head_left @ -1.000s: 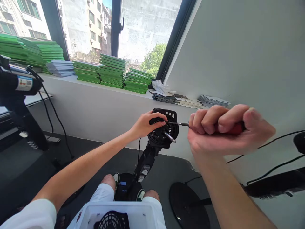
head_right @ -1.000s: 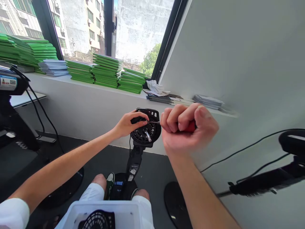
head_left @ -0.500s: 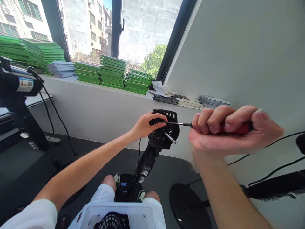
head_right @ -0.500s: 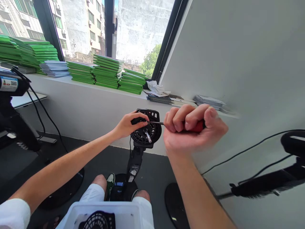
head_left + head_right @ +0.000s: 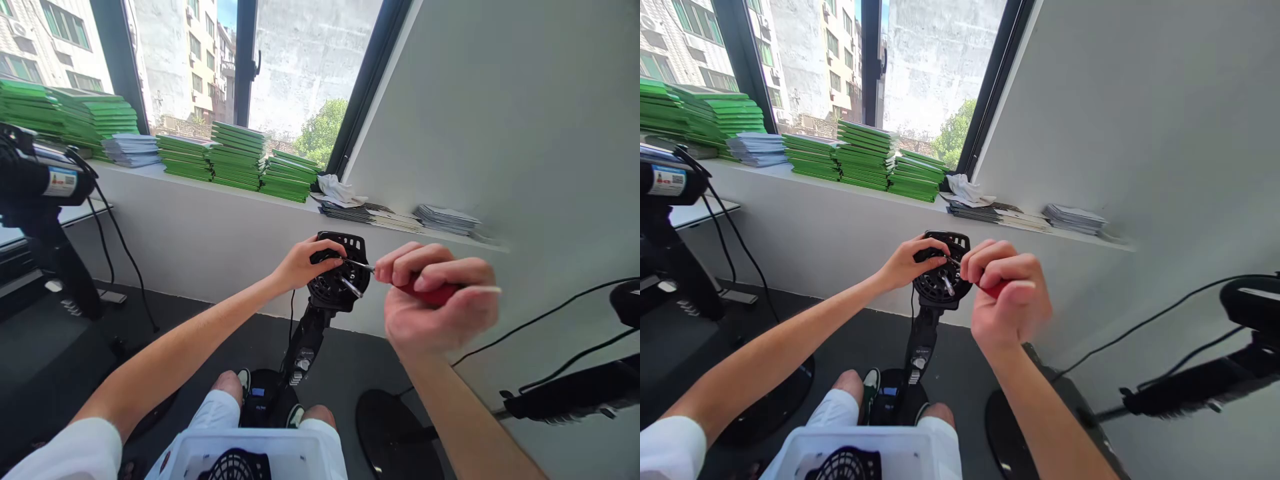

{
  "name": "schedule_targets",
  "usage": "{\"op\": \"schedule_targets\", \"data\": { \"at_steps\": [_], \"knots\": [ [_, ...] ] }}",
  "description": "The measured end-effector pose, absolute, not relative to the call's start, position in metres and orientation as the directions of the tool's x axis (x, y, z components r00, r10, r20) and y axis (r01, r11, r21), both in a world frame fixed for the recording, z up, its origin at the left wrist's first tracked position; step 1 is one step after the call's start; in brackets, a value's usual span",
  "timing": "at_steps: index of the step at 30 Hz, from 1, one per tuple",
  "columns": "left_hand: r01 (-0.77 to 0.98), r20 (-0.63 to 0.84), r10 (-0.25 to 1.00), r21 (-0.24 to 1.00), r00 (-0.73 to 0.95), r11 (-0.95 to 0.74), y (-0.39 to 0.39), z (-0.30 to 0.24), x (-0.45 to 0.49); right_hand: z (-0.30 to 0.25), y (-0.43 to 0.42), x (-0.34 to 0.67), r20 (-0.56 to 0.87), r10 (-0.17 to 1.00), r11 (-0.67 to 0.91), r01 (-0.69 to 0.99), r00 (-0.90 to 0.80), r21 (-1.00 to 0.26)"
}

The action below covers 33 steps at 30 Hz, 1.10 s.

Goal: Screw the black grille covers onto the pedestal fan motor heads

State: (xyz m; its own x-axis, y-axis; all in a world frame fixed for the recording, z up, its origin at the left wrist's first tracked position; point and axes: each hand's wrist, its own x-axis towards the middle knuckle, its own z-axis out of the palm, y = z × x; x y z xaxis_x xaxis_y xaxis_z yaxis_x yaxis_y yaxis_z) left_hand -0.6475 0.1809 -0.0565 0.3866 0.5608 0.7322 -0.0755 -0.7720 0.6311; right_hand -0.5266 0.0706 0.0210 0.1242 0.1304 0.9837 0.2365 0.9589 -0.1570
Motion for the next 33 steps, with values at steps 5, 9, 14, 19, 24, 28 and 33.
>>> {"op": "schedule_targets", "data": {
  "at_steps": [5,9,14,19,24,28,33],
  "knots": [
    [-0.081,0.745,0.547,0.616,0.381,-0.784,0.185,-0.059,-0.647,0.026,0.043,-0.502,0.942,0.249,0.819,0.569,-0.224,-0.081],
    [-0.084,0.751,0.541,0.610,0.379,-0.788,0.184,-0.059,-0.646,0.048,0.016,-0.498,0.721,0.473,0.593,0.788,-0.506,0.165],
    [-0.036,0.746,0.538,0.597,0.393,-0.802,0.184,-0.058,-0.648,0.060,0.000,-0.501,0.685,0.473,0.238,0.829,-0.555,0.507],
    [-0.011,0.757,0.513,0.565,0.406,-0.825,0.186,-0.059,-0.650,0.068,0.001,-0.493,0.709,0.522,0.085,0.856,-0.474,0.510],
    [-0.005,0.767,0.477,0.531,0.429,-0.848,0.187,-0.058,-0.650,0.074,0.001,-0.497,0.627,0.620,0.208,0.870,-0.471,0.448],
    [0.023,0.752,0.487,0.534,0.444,-0.845,0.187,-0.063,-0.652,0.075,0.001,-0.503,0.676,0.622,0.149,0.908,-0.395,0.393],
    [0.040,0.765,0.461,0.498,0.450,-0.866,0.185,-0.075,-0.654,0.077,0.006,-0.505,0.618,0.676,0.192,0.906,-0.401,0.378]
  ]
}}
